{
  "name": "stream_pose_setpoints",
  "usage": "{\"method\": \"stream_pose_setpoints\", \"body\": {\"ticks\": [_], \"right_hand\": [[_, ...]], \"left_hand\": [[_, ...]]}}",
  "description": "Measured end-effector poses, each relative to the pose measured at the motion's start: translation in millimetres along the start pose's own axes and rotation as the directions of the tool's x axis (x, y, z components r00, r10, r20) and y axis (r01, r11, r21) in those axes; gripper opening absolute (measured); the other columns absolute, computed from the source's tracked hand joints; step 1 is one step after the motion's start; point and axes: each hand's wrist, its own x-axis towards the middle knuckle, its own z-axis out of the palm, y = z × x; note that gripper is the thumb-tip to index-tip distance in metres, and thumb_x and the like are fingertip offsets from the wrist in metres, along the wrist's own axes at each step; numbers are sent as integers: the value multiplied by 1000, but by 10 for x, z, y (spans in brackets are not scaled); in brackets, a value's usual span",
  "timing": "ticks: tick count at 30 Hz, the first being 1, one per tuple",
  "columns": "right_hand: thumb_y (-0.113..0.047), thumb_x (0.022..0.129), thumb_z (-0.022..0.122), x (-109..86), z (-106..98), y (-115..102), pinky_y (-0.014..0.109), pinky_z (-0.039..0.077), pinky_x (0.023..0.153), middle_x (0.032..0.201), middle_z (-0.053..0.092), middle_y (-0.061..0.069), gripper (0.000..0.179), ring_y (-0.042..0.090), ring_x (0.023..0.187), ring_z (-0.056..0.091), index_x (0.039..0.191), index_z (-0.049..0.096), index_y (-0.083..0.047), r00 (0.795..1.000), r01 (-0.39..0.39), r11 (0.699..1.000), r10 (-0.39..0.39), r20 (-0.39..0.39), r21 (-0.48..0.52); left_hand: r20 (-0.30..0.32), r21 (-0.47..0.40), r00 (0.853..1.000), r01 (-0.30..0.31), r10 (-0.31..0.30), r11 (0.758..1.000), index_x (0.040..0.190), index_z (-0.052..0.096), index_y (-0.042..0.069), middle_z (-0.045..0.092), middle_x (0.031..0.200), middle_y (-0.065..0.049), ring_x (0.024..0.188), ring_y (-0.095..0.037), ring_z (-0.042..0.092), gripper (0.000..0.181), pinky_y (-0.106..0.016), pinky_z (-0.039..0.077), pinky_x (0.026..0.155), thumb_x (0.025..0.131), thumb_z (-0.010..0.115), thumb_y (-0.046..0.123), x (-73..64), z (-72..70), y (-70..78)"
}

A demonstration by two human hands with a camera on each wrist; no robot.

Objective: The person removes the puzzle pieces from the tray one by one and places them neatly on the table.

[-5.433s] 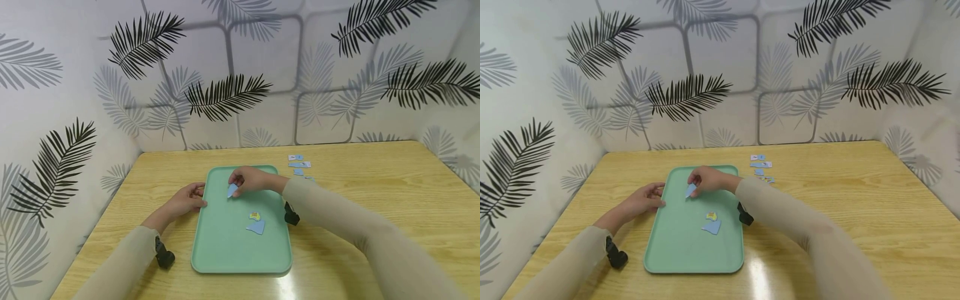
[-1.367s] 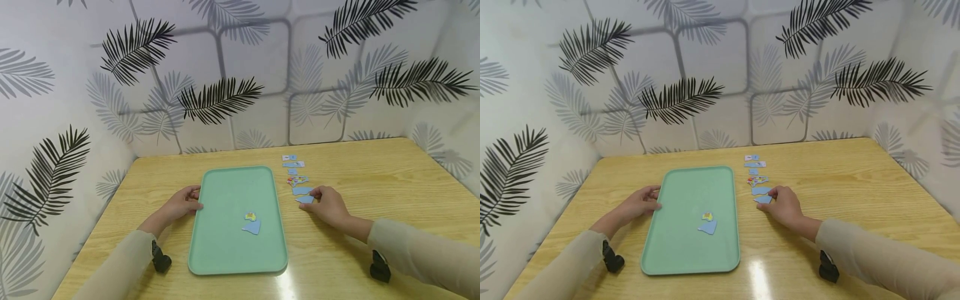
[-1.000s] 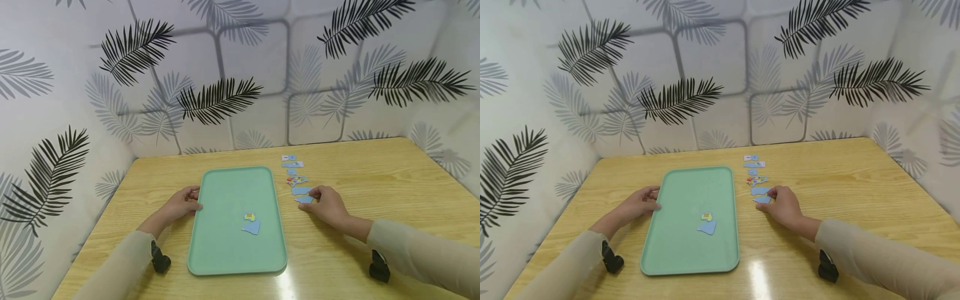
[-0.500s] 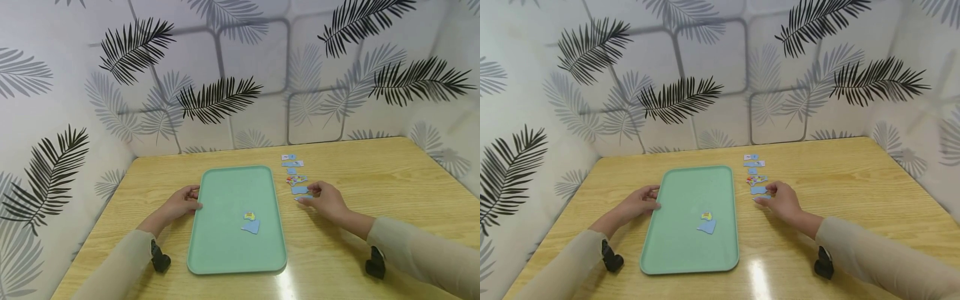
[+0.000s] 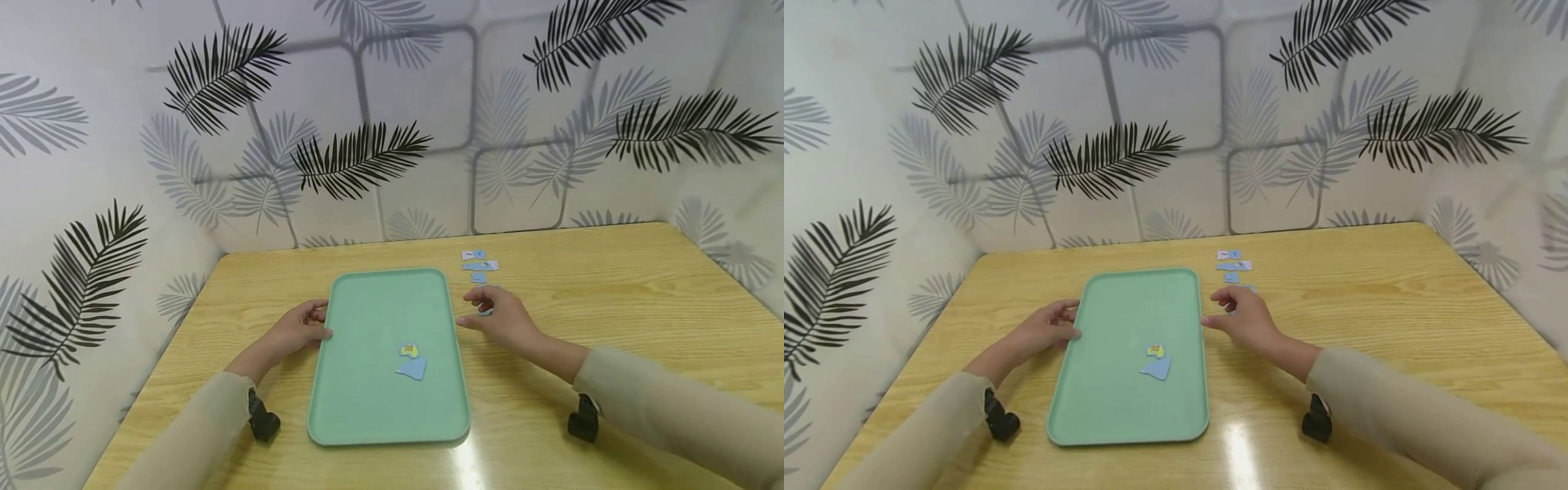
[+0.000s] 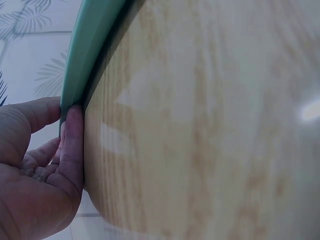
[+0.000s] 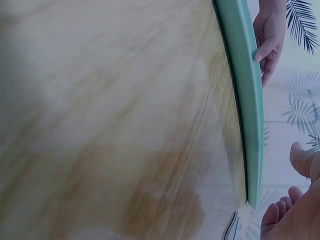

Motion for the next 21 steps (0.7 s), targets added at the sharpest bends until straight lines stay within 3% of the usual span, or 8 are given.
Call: {"method": "stream_pose_setpoints", "body": {"ticks": [11, 21], "right_hand": [[-11, 79, 82, 106, 347, -202, 36, 49, 83, 116, 62, 15, 44, 30, 101, 55, 117, 64, 3, 975, 145, 985, -159, 154, 98], [-10, 80, 81, 223, 483, -243, 35, 49, 87, 112, 63, 10, 42, 24, 99, 57, 117, 66, 1, 895, 213, 970, -240, 376, 114]], "left_hand": [[12, -8, 1000, -12, 12, 1000, 149, 30, -2, 45, 120, -18, 100, -23, 53, 66, -36, 53, 82, 92, 63, 2, 2, 4, -4], [9, -6, 1000, -18, 18, 1000, 148, 31, -1, 46, 120, -18, 99, -23, 54, 65, -36, 53, 82, 92, 63, 2, 13, -1, -31]]}}
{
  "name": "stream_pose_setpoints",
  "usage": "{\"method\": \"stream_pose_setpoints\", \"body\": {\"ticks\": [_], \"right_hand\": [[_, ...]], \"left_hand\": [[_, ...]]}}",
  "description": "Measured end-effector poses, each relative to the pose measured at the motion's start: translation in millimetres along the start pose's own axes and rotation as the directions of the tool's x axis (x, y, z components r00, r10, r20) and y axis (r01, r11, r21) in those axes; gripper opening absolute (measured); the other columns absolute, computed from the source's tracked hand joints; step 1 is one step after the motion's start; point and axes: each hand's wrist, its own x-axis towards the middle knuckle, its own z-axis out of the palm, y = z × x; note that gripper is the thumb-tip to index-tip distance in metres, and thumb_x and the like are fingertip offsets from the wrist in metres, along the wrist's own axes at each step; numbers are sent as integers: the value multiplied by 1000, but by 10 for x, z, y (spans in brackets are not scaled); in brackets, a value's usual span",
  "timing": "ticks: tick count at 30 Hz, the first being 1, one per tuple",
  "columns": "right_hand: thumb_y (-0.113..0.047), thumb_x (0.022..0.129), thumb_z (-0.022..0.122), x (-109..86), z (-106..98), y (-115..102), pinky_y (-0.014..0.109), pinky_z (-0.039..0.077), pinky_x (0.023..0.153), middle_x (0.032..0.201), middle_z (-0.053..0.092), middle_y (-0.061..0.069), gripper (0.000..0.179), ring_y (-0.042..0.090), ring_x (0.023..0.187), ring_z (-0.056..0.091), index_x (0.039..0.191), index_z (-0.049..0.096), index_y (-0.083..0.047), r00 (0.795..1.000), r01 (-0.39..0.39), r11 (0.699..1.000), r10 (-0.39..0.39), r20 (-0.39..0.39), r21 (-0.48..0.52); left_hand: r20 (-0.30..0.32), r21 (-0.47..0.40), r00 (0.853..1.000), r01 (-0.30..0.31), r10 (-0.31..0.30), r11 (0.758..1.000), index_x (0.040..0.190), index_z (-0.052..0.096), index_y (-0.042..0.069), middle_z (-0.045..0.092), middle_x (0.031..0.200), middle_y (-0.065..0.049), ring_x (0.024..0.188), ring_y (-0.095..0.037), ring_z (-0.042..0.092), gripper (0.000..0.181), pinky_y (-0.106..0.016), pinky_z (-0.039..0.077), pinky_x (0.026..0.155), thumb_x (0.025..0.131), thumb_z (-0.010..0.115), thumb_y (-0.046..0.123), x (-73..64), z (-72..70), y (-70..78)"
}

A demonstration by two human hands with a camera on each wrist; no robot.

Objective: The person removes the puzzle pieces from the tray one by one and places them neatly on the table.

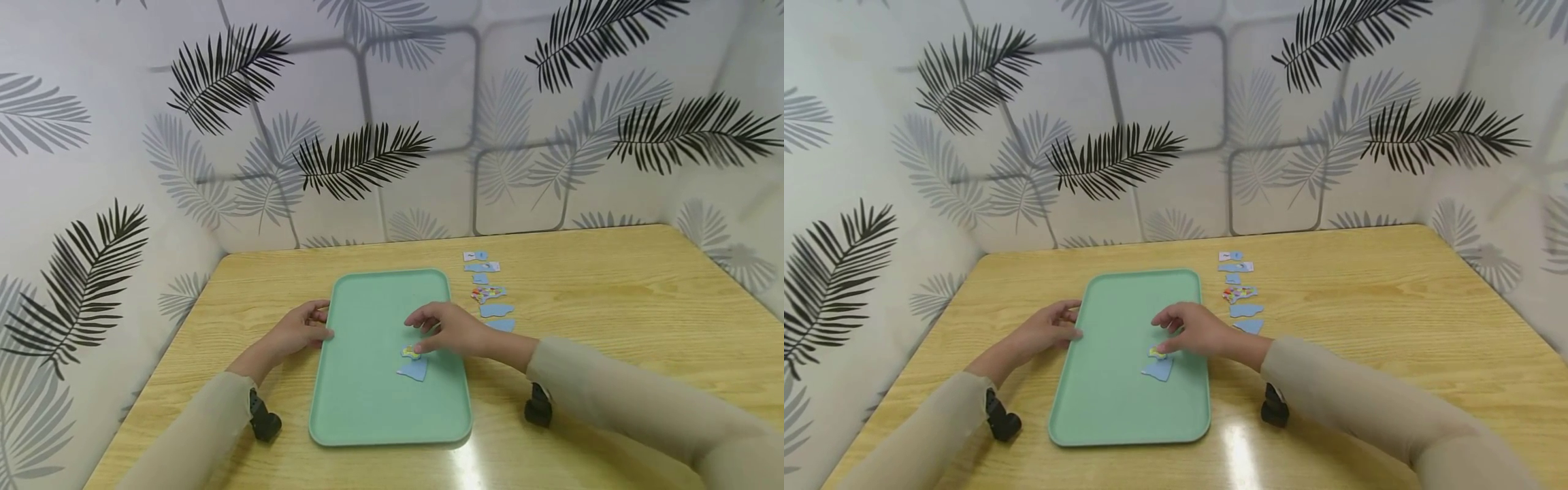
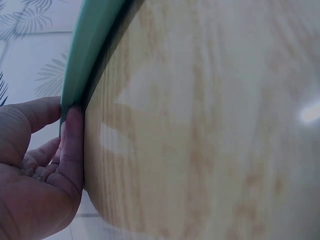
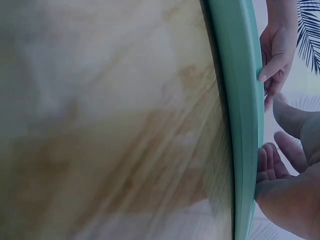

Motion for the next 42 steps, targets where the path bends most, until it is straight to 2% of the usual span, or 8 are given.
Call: {"method": "stream_pose_setpoints", "body": {"ticks": [5, 12, 27, 42], "right_hand": [[-10, 80, 80, 45, 14, -11, 35, 48, 90, 113, 64, 5, 38, 21, 100, 57, 115, 68, -3, 998, -22, 999, 25, 62, -39], [-11, 81, 80, 64, 27, -55, 33, 46, 89, 106, 61, 1, 31, 19, 99, 54, 111, 72, -7, 994, -59, 995, 66, 88, -86], [-9, 80, 79, 177, 10, -76, 30, 45, 84, 98, 61, -4, 25, 16, 93, 53, 105, 76, -10, 992, 12, 984, 10, 125, -179], [-10, 79, 81, 245, -21, -66, 29, 45, 83, 96, 61, -4, 24, 14, 92, 55, 102, 77, -10, 990, 32, 983, -6, 143, -179]], "left_hand": [[-3, -5, 1000, 5, -5, 1000, 149, 31, -1, 46, 120, -18, 99, -22, 54, 66, -36, 53, 82, 91, 63, 2, 7, -9, -11], [-7, 16, 1000, 7, -6, 1000, 149, 31, 0, 47, 121, -18, 100, -23, 53, 67, -36, 53, 82, 91, 64, 3, 0, -13, 0], [4, 6, 1000, 17, -17, 1000, 149, 31, 0, 46, 122, -18, 100, -23, 52, 66, -38, 53, 83, 92, 64, 4, 26, -66, 59], [14, 2, 1000, 25, -25, 1000, 149, 32, 1, 45, 121, -18, 101, -24, 52, 65, -36, 53, 83, 92, 63, 3, 103, -107, 47]]}}
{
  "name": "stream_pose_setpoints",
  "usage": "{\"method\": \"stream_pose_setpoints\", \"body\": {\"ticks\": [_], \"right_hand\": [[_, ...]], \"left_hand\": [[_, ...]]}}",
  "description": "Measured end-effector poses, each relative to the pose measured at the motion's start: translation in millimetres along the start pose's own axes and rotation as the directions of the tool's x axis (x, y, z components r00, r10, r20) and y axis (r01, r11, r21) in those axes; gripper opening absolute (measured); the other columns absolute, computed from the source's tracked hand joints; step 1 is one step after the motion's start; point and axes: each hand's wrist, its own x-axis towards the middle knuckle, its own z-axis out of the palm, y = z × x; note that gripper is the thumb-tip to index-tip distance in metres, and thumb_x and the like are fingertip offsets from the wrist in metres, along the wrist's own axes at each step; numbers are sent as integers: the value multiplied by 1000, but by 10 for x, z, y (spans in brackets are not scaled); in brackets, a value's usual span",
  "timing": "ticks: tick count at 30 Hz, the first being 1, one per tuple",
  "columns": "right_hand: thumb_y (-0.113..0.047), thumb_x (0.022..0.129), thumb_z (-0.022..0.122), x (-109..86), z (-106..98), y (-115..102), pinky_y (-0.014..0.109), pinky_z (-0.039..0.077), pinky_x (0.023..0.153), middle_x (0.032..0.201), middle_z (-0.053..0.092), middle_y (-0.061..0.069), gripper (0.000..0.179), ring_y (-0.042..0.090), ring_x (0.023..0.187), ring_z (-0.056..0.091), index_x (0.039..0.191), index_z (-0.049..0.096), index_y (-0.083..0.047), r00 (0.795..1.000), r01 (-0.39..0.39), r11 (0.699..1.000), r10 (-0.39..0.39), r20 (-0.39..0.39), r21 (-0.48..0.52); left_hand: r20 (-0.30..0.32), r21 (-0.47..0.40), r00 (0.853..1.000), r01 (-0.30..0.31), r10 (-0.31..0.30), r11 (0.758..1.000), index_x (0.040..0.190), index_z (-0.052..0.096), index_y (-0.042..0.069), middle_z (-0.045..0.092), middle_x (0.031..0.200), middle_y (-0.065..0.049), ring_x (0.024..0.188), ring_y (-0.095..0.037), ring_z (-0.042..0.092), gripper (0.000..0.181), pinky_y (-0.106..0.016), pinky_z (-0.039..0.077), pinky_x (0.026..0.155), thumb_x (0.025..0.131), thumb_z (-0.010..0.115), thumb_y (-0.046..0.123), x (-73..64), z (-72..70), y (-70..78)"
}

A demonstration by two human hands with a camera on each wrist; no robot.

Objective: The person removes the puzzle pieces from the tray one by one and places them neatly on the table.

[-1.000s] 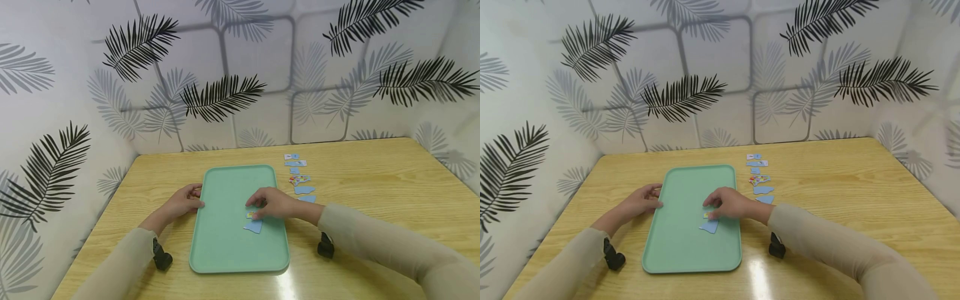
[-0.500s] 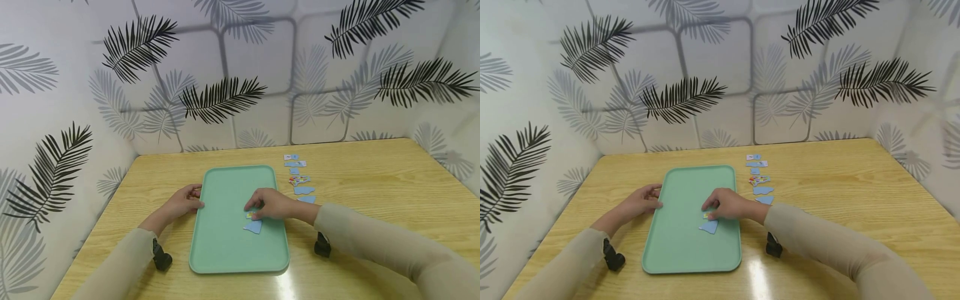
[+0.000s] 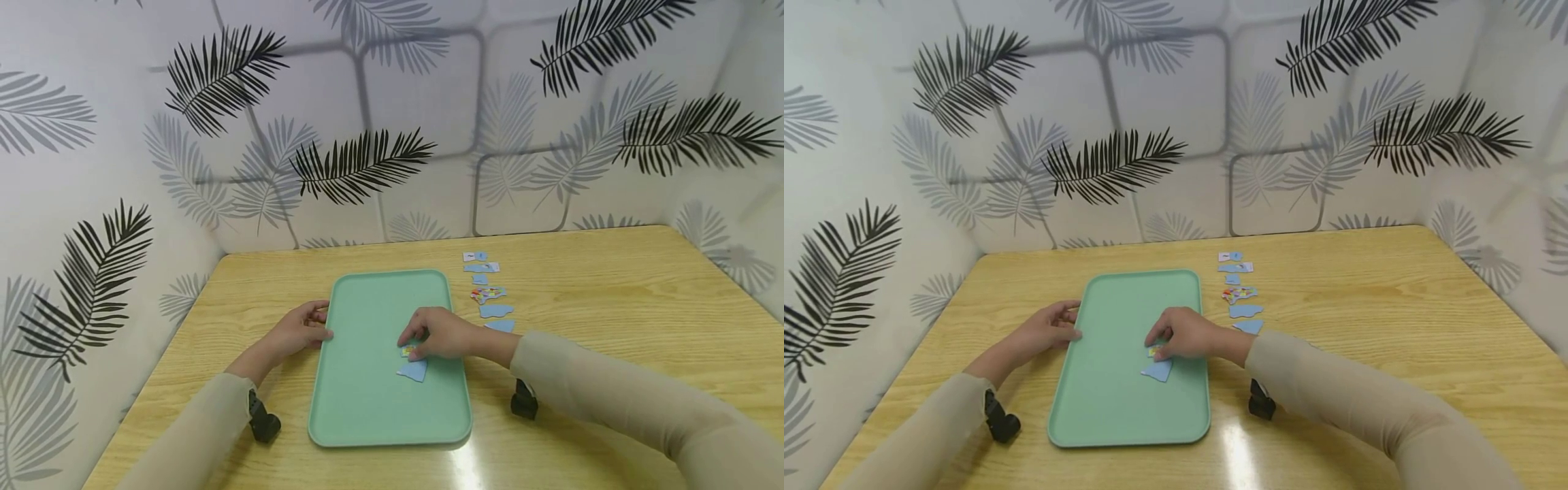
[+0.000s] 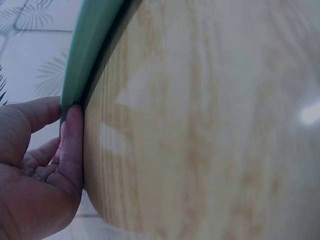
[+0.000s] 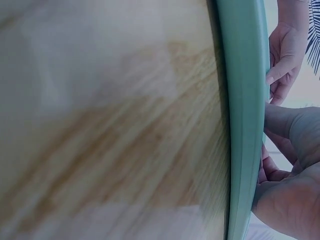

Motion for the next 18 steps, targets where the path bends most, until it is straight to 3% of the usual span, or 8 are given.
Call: {"method": "stream_pose_setpoints", "body": {"ticks": [18], "right_hand": [[-7, 79, 80, 1, 112, 77, 22, 49, 76, 92, 66, -5, 20, 6, 84, 58, 99, 77, -7, 997, 78, 995, -79, -16, -70]], "left_hand": [[-31, 24, 998, -53, 54, 998, 148, 32, 0, 46, 120, -17, 100, -24, 52, 65, -36, 53, 82, 92, 64, 3, 14, 73, -140]]}}
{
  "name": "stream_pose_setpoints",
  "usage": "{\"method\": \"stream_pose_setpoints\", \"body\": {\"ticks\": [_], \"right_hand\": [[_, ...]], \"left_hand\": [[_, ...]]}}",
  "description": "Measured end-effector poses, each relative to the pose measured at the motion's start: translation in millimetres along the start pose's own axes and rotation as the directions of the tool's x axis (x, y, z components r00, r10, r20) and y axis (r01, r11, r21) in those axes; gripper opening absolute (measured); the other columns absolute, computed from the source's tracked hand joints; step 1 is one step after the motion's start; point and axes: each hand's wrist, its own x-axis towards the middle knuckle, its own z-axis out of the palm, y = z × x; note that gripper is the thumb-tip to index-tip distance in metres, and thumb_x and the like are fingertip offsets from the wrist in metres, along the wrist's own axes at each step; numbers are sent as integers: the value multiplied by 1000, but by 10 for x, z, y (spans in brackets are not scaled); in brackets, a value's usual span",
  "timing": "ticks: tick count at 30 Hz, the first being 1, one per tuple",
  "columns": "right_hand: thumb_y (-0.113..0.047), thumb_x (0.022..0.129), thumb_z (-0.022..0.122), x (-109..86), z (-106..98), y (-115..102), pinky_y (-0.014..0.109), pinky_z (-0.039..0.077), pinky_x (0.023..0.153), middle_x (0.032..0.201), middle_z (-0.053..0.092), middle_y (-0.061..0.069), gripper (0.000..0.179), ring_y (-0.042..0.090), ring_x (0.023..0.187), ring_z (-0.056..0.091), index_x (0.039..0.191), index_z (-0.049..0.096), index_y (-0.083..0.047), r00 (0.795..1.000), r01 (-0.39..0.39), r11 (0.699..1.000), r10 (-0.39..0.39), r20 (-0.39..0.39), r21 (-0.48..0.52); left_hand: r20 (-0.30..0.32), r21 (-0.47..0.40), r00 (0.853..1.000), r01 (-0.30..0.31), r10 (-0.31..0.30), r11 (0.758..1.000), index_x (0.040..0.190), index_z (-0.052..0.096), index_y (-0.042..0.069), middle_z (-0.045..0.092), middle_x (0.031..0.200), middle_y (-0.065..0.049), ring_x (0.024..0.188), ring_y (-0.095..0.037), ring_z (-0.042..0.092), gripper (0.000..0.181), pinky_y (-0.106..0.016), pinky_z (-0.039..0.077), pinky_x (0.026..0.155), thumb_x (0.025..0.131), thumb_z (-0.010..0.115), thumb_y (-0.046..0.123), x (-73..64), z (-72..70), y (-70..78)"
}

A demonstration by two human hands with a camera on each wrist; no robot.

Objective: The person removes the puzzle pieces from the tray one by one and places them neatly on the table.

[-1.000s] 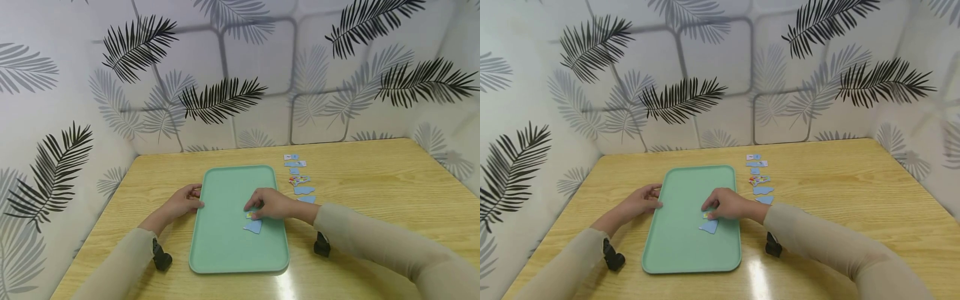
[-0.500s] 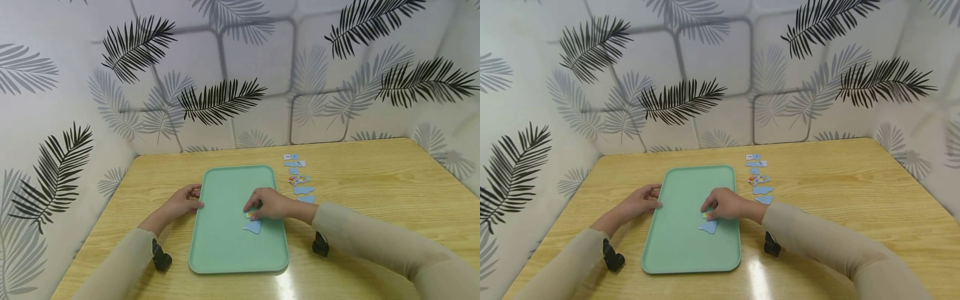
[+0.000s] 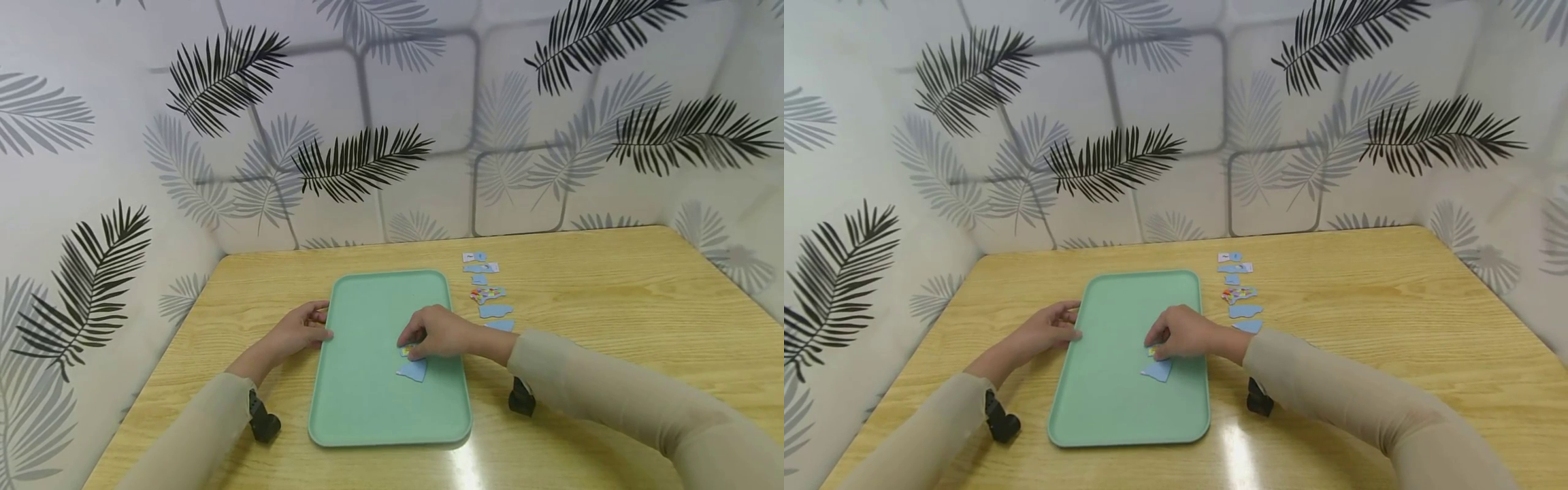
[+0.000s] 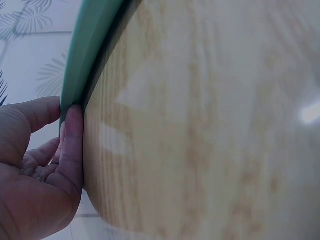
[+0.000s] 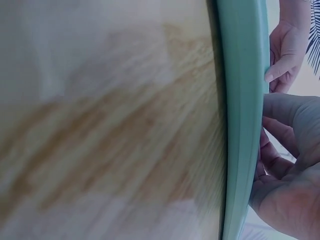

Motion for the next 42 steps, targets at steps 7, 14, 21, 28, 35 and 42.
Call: {"method": "stream_pose_setpoints", "body": {"ticks": [7, 14, 21, 28, 35, 42], "right_hand": [[-5, 79, 78, 4, 34, 29, 24, 50, 75, 91, 67, -6, 20, 7, 82, 58, 99, 77, -8, 1000, -1, 1000, 1, -25, 11], [-2, 78, 75, -10, 50, 31, 24, 50, 75, 91, 66, -4, 20, 10, 83, 58, 97, 77, -7, 998, -9, 999, 12, -55, 49], [2, 81, 70, -9, 36, 38, 25, 51, 75, 86, 68, -1, 20, 10, 80, 59, 99, 75, -4, 998, -21, 995, 27, -65, 95], [-6, 79, 79, -30, -43, 74, 26, 50, 80, 96, 65, -5, 22, 11, 91, 58, 101, 77, -7, 998, 58, 997, -58, 5, 42], [-6, 80, 79, -56, -106, 96, 27, 50, 81, 101, 62, -5, 22, 14, 96, 55, 101, 77, -9, 994, 68, 996, -72, 86, 49], [-4, 80, 78, -44, -102, 115, 25, 50, 81, 102, 61, -4, 22, 14, 97, 55, 102, 77, -8, 993, 60, 997, -65, 103, 48]], "left_hand": [[1, -7, 1000, -2, 2, 1000, 149, 31, 0, 45, 120, -18, 100, -24, 52, 66, -36, 53, 82, 92, 64, 3, -8, -1, 12], [2, -9, 1000, 1, -1, 1000, 149, 31, 0, 45, 120, -17, 100, -23, 52, 66, -36, 53, 81, 92, 64, 3, -9, 1, 11], [-2, -10, 1000, 11, -11, 1000, 149, 30, 0, 45, 120, -17, 100, -24, 52, 67, -36, 53, 82, 92, 64, 3, -3, -7, 5], [-1, -2, 1000, 10, -10, 1000, 149, 31, 0, 45, 120, -17, 100, -24, 52, 67, -36, 53, 82, 91, 64, 4, -4, -6, 8], [-6, 1, 1000, 11, -11, 1000, 149, 32, 1, 45, 119, -17, 100, -24, 52, 66, -36, 53, 82, 92, 64, 3, 1, -5, 3], [0, -1, 1000, 2, -2, 1000, 149, 31, 0, 45, 120, -17, 99, -23, 51, 66, -36, 53, 81, 92, 64, 4, -10, -4, 12]]}}
